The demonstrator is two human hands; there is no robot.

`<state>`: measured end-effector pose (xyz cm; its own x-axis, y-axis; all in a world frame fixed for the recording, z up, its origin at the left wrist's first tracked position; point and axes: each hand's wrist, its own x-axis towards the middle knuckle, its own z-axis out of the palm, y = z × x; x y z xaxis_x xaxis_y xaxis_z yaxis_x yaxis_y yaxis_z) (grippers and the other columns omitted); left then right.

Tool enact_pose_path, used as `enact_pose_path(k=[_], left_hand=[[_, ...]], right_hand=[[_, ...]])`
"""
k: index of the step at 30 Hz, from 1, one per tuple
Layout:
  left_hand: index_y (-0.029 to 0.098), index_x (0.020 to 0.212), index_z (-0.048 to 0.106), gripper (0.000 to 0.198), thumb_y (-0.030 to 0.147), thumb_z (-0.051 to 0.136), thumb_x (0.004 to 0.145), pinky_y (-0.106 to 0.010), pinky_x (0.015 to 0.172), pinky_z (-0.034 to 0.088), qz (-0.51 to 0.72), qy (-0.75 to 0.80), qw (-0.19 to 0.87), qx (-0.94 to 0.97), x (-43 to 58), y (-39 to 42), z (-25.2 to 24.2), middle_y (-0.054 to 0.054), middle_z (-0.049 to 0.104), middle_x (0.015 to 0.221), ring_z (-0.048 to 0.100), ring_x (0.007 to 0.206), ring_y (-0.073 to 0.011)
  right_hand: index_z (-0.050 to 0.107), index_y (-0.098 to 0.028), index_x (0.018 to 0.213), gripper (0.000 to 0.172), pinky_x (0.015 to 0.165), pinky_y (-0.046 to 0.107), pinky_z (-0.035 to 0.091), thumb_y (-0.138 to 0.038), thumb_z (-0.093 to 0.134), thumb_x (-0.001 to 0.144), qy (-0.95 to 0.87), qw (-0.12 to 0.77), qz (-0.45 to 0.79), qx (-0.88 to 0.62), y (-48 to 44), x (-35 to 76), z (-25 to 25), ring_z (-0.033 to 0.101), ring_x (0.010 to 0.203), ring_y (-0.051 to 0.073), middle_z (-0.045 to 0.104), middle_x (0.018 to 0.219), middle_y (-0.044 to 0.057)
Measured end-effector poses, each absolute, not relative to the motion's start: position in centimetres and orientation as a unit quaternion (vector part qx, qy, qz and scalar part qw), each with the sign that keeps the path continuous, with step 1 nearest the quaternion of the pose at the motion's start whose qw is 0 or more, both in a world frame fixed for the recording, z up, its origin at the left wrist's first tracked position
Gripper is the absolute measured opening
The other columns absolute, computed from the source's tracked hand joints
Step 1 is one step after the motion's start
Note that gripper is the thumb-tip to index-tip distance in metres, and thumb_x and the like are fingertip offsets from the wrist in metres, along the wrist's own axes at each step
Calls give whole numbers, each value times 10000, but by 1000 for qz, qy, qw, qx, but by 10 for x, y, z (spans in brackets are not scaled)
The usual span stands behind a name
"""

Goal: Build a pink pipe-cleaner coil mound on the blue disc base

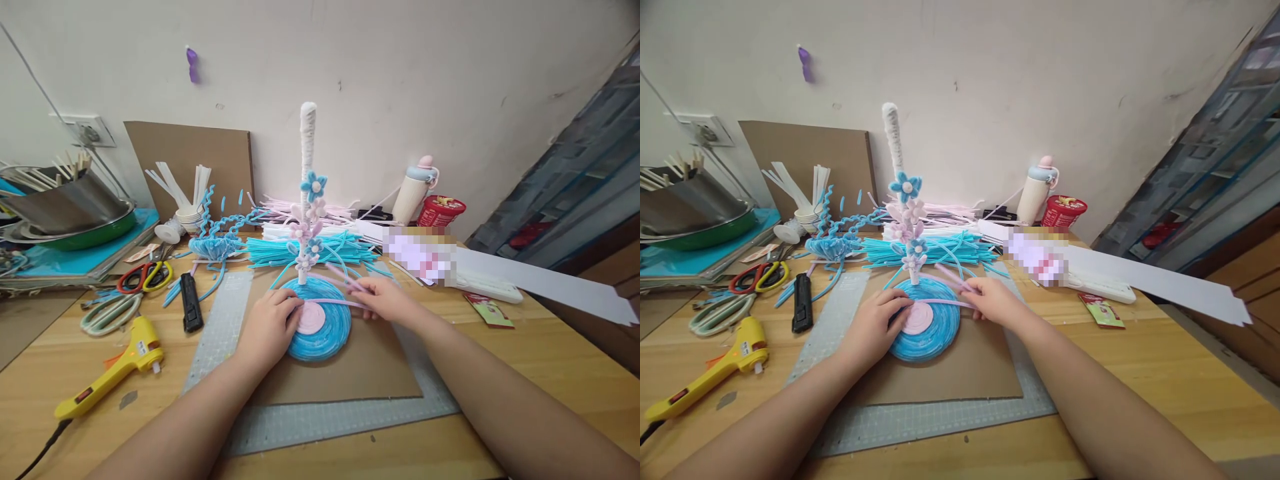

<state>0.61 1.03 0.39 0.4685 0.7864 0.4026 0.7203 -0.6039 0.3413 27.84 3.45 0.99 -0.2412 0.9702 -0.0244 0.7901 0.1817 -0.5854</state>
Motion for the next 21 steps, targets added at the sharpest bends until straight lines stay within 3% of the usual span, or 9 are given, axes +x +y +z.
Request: enact_pose_path(k=[2, 5, 7, 10, 12, 15, 21], left_hand=[[206, 990, 687, 184, 220, 521, 912, -405, 870, 483, 263, 442, 63, 855, 6, 11, 5, -57, 651, 1067, 588, 964, -228], [218, 1004, 687, 190, 224, 521, 914, -398, 865, 485, 262, 446, 65, 853, 5, 11, 4, -52, 646, 1075, 589, 973, -226], [221, 1017, 687, 196, 232, 518, 917, -399, 876, 481, 263, 449, 67, 851, 5, 12, 3, -53, 641, 1087, 585, 996, -228], [229, 1026, 685, 204, 240, 510, 923, -404, 873, 478, 262, 452, 72, 850, 4, 13, 1, -53, 636, 1100, 580, 999, -228], [232, 1025, 683, 207, 246, 501, 926, -410, 866, 478, 261, 451, 76, 850, 3, 13, 0, -54, 634, 1103, 577, 992, -228], [225, 1030, 679, 205, 242, 505, 923, -423, 878, 475, 263, 450, 77, 850, 3, 12, 0, -61, 632, 1103, 571, 1002, -234], [221, 1043, 653, 193, 233, 502, 923, -426, 883, 473, 269, 459, 90, 842, 3, 11, -2, -55, 626, 1109, 567, 1009, -229]], right_hand=[[685, -194, 978, 323, 512, 238, 382, -334, 400, 918, -725, 187, 212, -628, 41, 292, 8, 571, 532, 145, 646, 649, 2], [698, -201, 935, 254, 646, 281, 433, -294, 466, 888, -710, 197, 142, -661, 50, 311, 8, 621, 740, 204, 680, 781, 52], [683, -191, 1032, 255, 783, 337, 437, -288, 514, 867, -705, 203, 104, -672, 51, 316, 11, 607, 937, 258, 677, 990, 104], [605, -149, 1205, 373, 929, 445, 368, -319, 507, 888, -693, 241, 17, -679, 40, 300, 20, 504, 1144, 333, 559, 1247, 181], [639, -175, 1149, 303, 946, 433, 356, -275, 454, 930, -740, 290, -58, -604, 30, 277, 26, 520, 1121, 292, 591, 1205, 146], [680, -244, 1074, 260, 951, 399, 357, -196, 463, 941, -869, 245, 7, -429, 21, 240, 27, 558, 1051, 223, 648, 1123, 67], [722, -234, 1003, 242, 779, 304, 443, -151, 513, 915, -882, 196, 103, -416, 32, 213, 14, 576, 883, 188, 647, 905, 45]])
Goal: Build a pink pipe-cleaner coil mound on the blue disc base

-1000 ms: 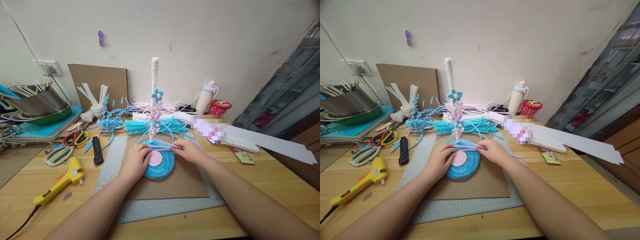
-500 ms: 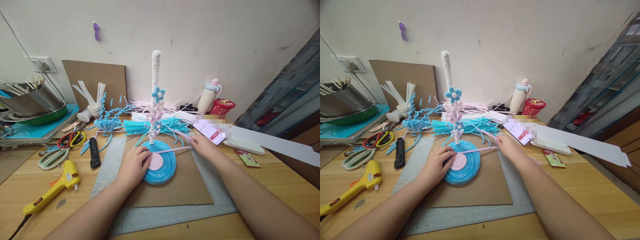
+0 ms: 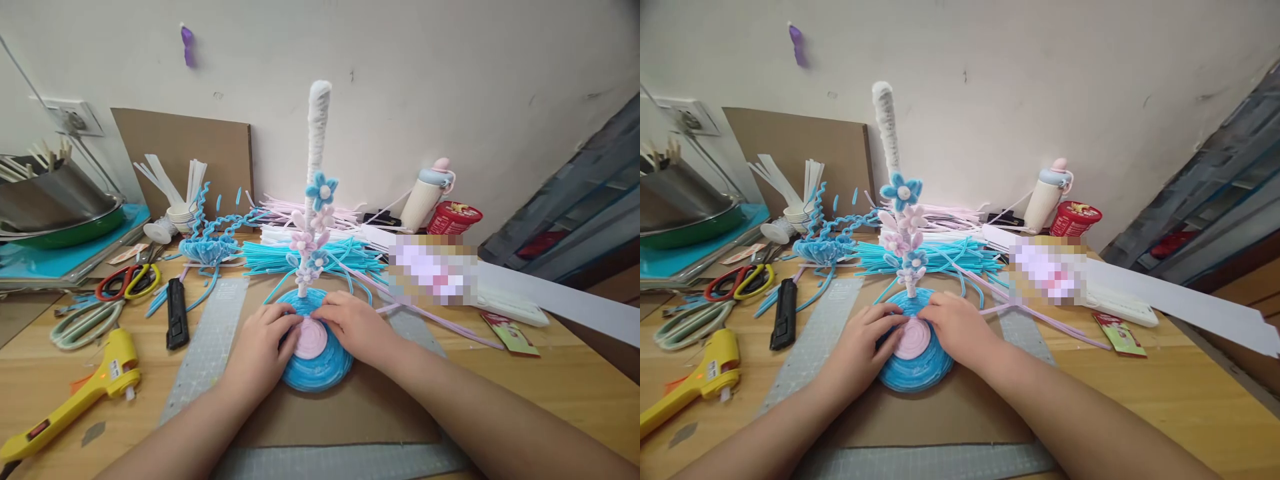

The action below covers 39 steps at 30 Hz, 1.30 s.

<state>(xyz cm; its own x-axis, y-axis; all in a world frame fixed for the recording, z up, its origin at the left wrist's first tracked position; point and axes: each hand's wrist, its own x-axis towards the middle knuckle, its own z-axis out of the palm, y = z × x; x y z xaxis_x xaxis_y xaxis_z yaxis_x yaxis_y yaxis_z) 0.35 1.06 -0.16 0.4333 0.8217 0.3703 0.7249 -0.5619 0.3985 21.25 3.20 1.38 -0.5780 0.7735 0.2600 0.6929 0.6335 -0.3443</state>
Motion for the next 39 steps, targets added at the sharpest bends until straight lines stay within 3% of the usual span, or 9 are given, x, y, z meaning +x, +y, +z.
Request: enact_pose_path(k=[8, 19, 24, 31, 36, 39], left_hand=[[210, 1003, 635, 151, 238, 511, 920, -422, 875, 474, 250, 468, 94, 842, 4, 9, -1, -43, 627, 1113, 562, 990, -224], [227, 976, 649, 138, 243, 529, 910, -414, 878, 480, 252, 474, 86, 839, 6, 9, 2, -40, 638, 1113, 574, 980, -225], [215, 976, 658, 144, 238, 534, 905, -406, 870, 486, 256, 473, 80, 839, 6, 9, 1, -46, 641, 1106, 575, 982, -226], [204, 974, 664, 144, 221, 544, 897, -396, 869, 488, 258, 471, 77, 840, 6, 10, 2, -47, 647, 1088, 575, 978, -223], [212, 968, 668, 148, 235, 540, 897, -403, 870, 490, 266, 462, 73, 843, 6, 11, 0, -49, 652, 1078, 580, 970, -224], [215, 961, 670, 151, 235, 537, 894, -404, 867, 486, 265, 458, 75, 845, 6, 12, 0, -48, 653, 1071, 581, 969, -225]], right_hand=[[711, -260, 1043, 265, 700, 321, 442, -205, 477, 931, -885, 118, 72, -445, 26, 213, 18, 587, 815, 210, 623, 852, 46], [682, -219, 987, 301, 695, 299, 414, -71, 479, 821, -872, 75, 123, -469, 16, 226, 36, 593, 809, 195, 633, 848, 49], [703, -197, 861, 208, 560, 251, 371, -116, 523, 796, -812, 85, 250, -521, 12, 217, 44, 563, 629, 147, 641, 695, 4], [680, -152, 1032, 327, 572, 250, 472, -95, 439, 818, -676, 111, 472, -555, 11, 217, 41, 581, 556, 122, 672, 721, 8], [720, -196, 970, 271, 810, 323, 491, -94, 493, 861, -827, 145, 274, -470, 12, 230, 38, 621, 867, 175, 659, 932, 58], [696, -199, 1051, 250, 870, 345, 473, -113, 529, 886, -884, 141, 205, -396, 13, 237, 36, 594, 954, 186, 622, 1013, 74]])
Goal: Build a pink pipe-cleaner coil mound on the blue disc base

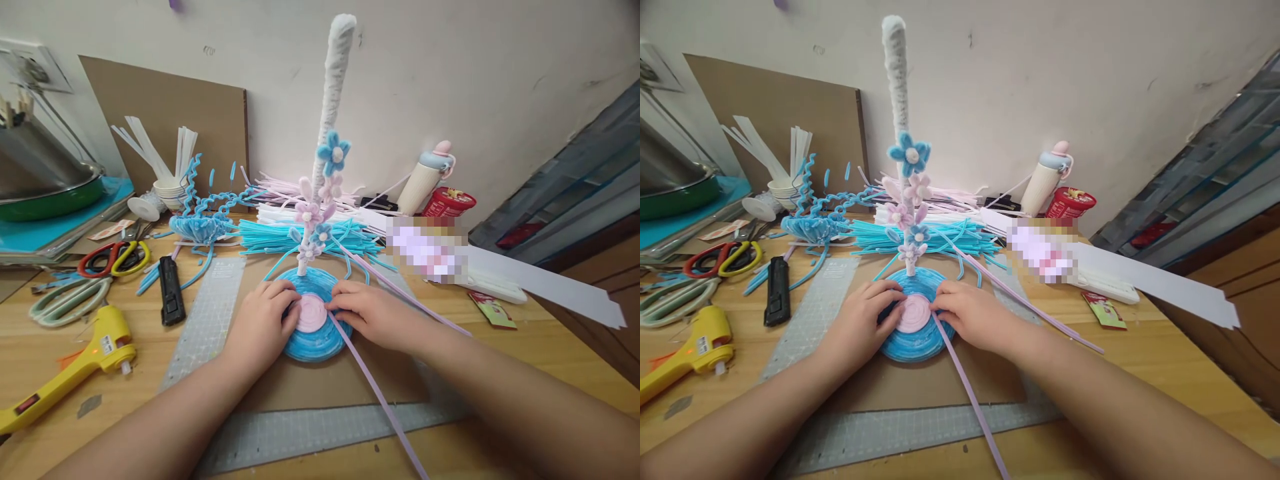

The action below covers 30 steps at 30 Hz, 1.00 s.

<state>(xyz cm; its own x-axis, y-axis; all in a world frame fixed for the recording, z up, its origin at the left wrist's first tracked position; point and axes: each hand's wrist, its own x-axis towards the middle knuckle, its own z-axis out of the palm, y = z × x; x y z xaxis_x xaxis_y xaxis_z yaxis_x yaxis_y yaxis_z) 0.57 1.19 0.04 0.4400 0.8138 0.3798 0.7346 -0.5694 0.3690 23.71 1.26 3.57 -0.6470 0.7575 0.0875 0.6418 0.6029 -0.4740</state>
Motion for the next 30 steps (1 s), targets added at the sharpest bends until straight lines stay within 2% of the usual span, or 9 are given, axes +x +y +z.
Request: enact_pose_path(k=[5, 10, 17, 20, 23, 26, 30], left_hand=[[206, 916, 678, 145, 224, 540, 874, -393, 854, 484, 272, 449, 81, 848, 6, 14, 2, -46, 654, 1037, 588, 946, -222], [204, 916, 680, 140, 238, 552, 868, -397, 889, 465, 277, 443, 86, 848, 4, 16, -1, -47, 651, 1052, 586, 956, -218], [199, 930, 671, 151, 246, 537, 881, -398, 900, 452, 271, 447, 78, 849, 3, 16, -4, -48, 645, 1075, 582, 979, -222], [203, 927, 670, 167, 263, 519, 889, -393, 897, 453, 265, 450, 79, 849, 5, 12, 1, -46, 649, 1070, 586, 981, -221], [203, 940, 671, 212, 356, 538, 880, -400, 887, 458, 257, 454, 80, 849, 7, 4, 11, -53, 651, 1073, 588, 985, -235], [207, 987, 664, 369, 516, 622, 789, -438, 897, 451, 223, 468, 81, 851, 8, -3, 22, -61, 646, 1102, 579, 1029, -285], [227, 1094, 639, 500, 575, 654, 735, -459, 939, 420, 170, 474, 106, 858, 3, -3, 29, -59, 609, 1215, 554, 1105, -314]], right_hand=[[679, -204, 1096, 255, 920, 380, 450, -142, 603, 861, -904, 114, 186, -367, 12, 243, 39, 577, 1025, 205, 620, 1082, 84], [642, -179, 1171, 388, 947, 399, 429, -220, 683, 788, -907, 71, 174, -378, 2, 239, 50, 572, 1061, 242, 606, 1151, 115], [663, -182, 989, 296, 863, 392, 433, -301, 659, 718, -867, 45, 108, -485, -10, 214, 54, 601, 977, 274, 660, 1022, 91], [650, -173, 949, 285, 808, 425, 451, -344, 621, 723, -832, 24, 90, -548, -13, 198, 56, 616, 958, 318, 665, 1011, 127], [620, -166, 993, 327, 774, 469, 462, -341, 604, 717, -804, 0, 87, -588, -17, 184, 59, 629, 936, 352, 674, 987, 156], [599, -157, 1044, 367, 792, 516, 455, -350, 599, 732, -793, -26, 95, -602, -19, 175, 63, 634, 929, 364, 677, 1005, 173], [605, -154, 1037, 336, 835, 534, 431, -347, 623, 763, -801, -50, 101, -588, -18, 175, 69, 624, 976, 371, 678, 1035, 185]])
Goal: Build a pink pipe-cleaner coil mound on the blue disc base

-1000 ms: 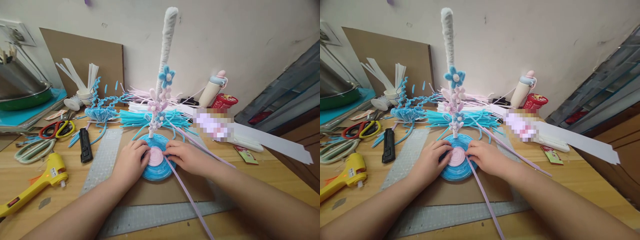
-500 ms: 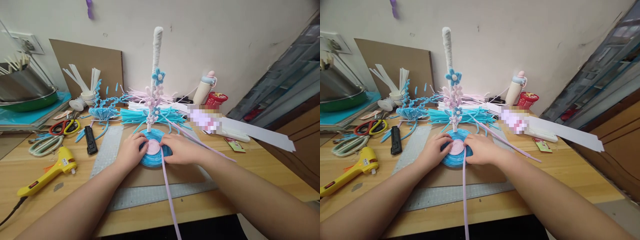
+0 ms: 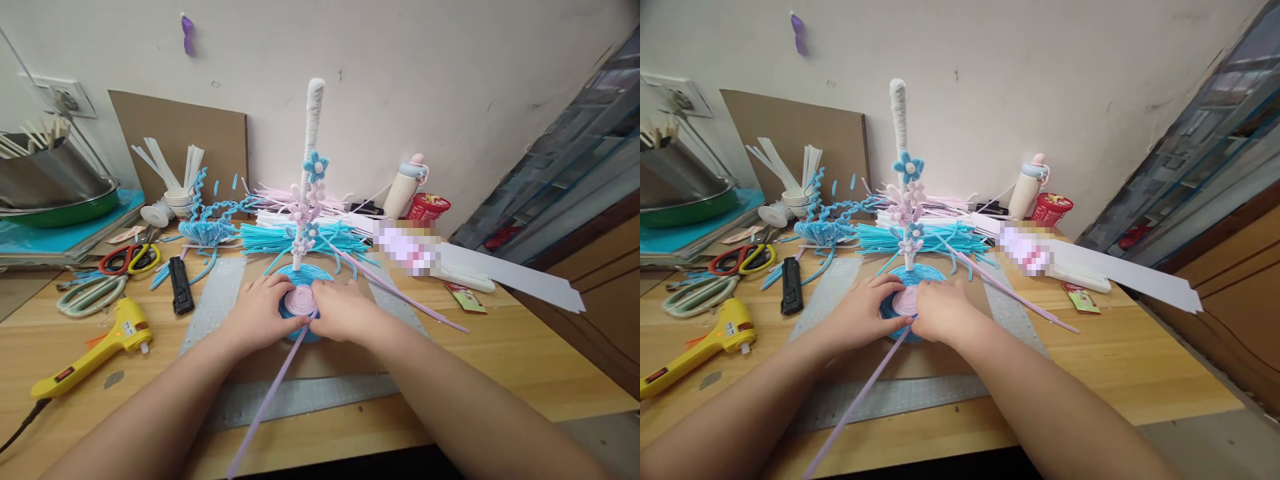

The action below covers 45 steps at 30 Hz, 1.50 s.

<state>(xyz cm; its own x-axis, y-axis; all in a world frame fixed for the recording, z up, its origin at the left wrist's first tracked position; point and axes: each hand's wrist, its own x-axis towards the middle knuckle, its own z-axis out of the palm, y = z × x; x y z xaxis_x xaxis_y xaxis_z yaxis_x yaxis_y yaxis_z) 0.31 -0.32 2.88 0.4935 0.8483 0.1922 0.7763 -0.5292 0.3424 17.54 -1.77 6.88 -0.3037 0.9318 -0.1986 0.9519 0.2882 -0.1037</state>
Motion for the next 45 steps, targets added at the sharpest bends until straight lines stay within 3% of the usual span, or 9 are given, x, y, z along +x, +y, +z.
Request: enact_pose_path(k=[7, 12, 17, 24, 29, 34, 41, 45], left_hand=[[229, 1123, 626, 640, 676, 661, 666, -495, 970, 358, 173, 484, 103, 852, 2, -5, 26, -77, 607, 1240, 547, 1117, -328], [240, 1119, 616, 679, 669, 716, 601, -514, 1020, 289, 176, 489, 82, 850, 8, -10, 24, -74, 592, 1264, 524, 1153, -327], [233, 1141, 601, 741, 687, 717, 567, -532, 1058, 239, 147, 511, 88, 842, 11, -12, 27, -73, 569, 1301, 482, 1197, -343], [204, 1176, 569, 550, 477, 644, 704, -516, 1101, 198, 123, 519, 70, 843, 18, -19, 32, -81, 543, 1327, 443, 1240, -309], [180, 1189, 553, 630, 535, 646, 677, -574, 1116, 137, 118, 520, 66, 844, 23, -21, 32, -110, 539, 1318, 436, 1236, -338], [194, 1130, 576, 443, 408, 582, 742, -544, 1129, 135, 107, 511, 60, 851, 23, -19, 36, -81, 563, 1275, 461, 1208, -295], [165, 1143, 572, 519, 482, 587, 732, -594, 1125, 98, 93, 510, 47, 854, 26, -20, 38, -122, 548, 1284, 455, 1218, -336], [169, 1106, 588, 419, 367, 569, 737, -582, 1132, 110, 93, 505, 42, 857, 29, -20, 39, -109, 581, 1212, 492, 1179, -319]], right_hand=[[655, -195, 924, 242, 764, 367, 432, -365, 710, 761, 823, 38, -121, 554, -4, 195, 66, 634, 941, 296, 715, 929, 81], [674, -214, 843, 81, 700, 304, 396, -232, 704, 770, 827, -23, -171, 535, 8, 205, 54, 632, 837, 217, 724, 858, 20], [654, -196, 785, 108, 686, 295, 374, -263, 734, 754, 828, -48, -184, 527, 13, 209, 45, 615, 769, 191, 707, 791, 10], [605, -184, 770, 146, 732, 315, 366, -275, 718, 785, 850, -101, -183, 484, 10, 215, 38, 580, 735, 165, 666, 753, -12], [598, -179, 805, 157, 731, 326, 357, -289, 711, 800, 864, -118, -177, 458, 11, 219, 34, 571, 752, 173, 662, 783, -1], [583, -180, 801, 169, 722, 318, 351, -291, 710, 802, 870, -131, -184, 439, 13, 223, 31, 564, 730, 160, 644, 762, -10], [561, -179, 785, 184, 733, 329, 342, -310, 686, 810, 876, -140, -162, 431, 12, 224, 29, 557, 725, 159, 628, 760, -9], [560, -180, 774, 179, 730, 337, 349, -310, 678, 811, 877, -138, -155, 434, 13, 223, 29, 563, 723, 169, 628, 749, -4]])
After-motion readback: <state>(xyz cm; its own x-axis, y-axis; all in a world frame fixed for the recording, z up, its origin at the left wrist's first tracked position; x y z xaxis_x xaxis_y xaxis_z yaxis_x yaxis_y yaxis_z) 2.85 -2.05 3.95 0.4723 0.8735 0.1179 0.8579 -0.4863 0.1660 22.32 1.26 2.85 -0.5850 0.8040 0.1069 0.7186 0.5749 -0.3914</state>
